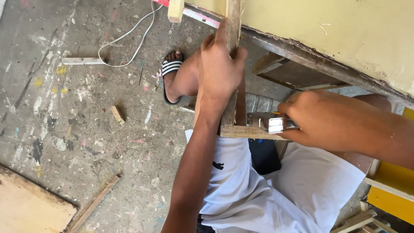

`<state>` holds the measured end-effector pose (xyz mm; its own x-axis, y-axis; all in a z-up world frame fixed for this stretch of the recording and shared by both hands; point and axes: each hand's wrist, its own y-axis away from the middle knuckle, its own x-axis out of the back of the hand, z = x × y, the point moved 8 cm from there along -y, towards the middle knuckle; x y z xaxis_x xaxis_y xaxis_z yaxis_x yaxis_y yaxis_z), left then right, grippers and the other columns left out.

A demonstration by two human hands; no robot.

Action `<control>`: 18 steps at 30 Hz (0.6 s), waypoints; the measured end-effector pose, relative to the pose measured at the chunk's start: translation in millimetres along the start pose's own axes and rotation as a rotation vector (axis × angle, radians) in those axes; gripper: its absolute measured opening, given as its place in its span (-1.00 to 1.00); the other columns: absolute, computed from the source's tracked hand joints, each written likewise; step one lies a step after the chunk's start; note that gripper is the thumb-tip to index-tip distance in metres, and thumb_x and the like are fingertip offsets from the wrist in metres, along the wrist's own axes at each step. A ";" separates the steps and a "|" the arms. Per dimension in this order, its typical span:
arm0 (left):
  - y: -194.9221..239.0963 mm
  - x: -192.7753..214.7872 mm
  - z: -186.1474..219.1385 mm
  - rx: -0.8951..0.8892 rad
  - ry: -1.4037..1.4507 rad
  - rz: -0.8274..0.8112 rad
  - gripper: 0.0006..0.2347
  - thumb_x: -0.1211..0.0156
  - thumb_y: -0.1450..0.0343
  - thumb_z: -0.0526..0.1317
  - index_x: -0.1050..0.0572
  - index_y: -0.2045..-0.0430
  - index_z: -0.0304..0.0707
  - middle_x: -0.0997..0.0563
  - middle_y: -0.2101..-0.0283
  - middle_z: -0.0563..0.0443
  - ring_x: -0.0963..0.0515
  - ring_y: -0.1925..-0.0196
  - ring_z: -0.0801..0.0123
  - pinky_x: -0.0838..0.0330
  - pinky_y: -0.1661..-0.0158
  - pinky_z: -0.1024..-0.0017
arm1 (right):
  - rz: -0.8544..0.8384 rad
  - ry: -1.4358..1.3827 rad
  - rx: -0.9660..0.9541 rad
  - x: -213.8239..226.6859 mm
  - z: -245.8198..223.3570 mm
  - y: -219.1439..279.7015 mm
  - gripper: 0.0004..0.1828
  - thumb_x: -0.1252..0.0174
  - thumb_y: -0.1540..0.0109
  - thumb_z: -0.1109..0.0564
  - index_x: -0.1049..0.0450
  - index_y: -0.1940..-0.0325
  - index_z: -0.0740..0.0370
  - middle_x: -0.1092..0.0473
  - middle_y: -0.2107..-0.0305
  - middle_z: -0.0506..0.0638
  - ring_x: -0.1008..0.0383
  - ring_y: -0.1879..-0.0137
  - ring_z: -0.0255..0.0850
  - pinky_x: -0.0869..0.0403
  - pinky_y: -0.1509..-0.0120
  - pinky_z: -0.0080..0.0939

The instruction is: Assembling a wooden frame by aligning thin wood strips and joining them using a manual staple gun on a workbench.

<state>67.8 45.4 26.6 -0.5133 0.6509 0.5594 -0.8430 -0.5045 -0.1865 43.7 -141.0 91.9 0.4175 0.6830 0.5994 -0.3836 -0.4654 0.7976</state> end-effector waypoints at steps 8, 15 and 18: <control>-0.1 -1.0 -3.1 0.030 -0.034 -0.026 -0.44 -0.13 -0.34 -0.11 -0.19 -0.27 -0.18 -0.64 0.08 -0.37 -0.60 0.08 -0.31 -0.40 0.07 -0.14 | 0.018 0.130 0.080 18.0 -34.3 -6.5 -0.67 -0.05 -0.30 -0.34 -0.47 0.22 -0.15 -0.49 0.39 -0.15 -0.59 0.26 -0.09 -0.54 0.21 -0.04; 1.0 4.0 0.9 0.016 -0.035 -0.003 -0.44 -0.11 -0.34 -0.12 -0.22 -0.26 -0.25 -0.67 0.05 -0.33 -0.64 0.10 -0.26 -0.41 0.09 -0.12 | -0.008 0.170 0.065 16.8 -39.8 -14.5 -0.64 -0.06 -0.28 -0.39 -0.46 0.22 -0.16 -0.49 0.35 -0.18 -0.59 0.24 -0.09 -0.53 0.19 -0.01; 1.6 -1.9 -3.3 0.042 -0.016 0.008 -0.43 -0.10 -0.32 -0.10 -0.21 -0.27 -0.19 -0.68 0.02 -0.25 -0.59 -0.03 -0.27 -0.39 0.04 -0.14 | 0.031 0.236 0.038 12.5 -41.1 -17.2 -0.63 -0.07 -0.26 -0.40 -0.45 0.27 -0.14 -0.51 0.42 -0.14 -0.60 0.26 -0.09 -0.55 0.21 -0.01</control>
<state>66.9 45.2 22.6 -0.5166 0.6379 0.5711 -0.8315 -0.5328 -0.1570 21.7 -101.3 82.8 0.2004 0.7784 0.5949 -0.3605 -0.5060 0.7836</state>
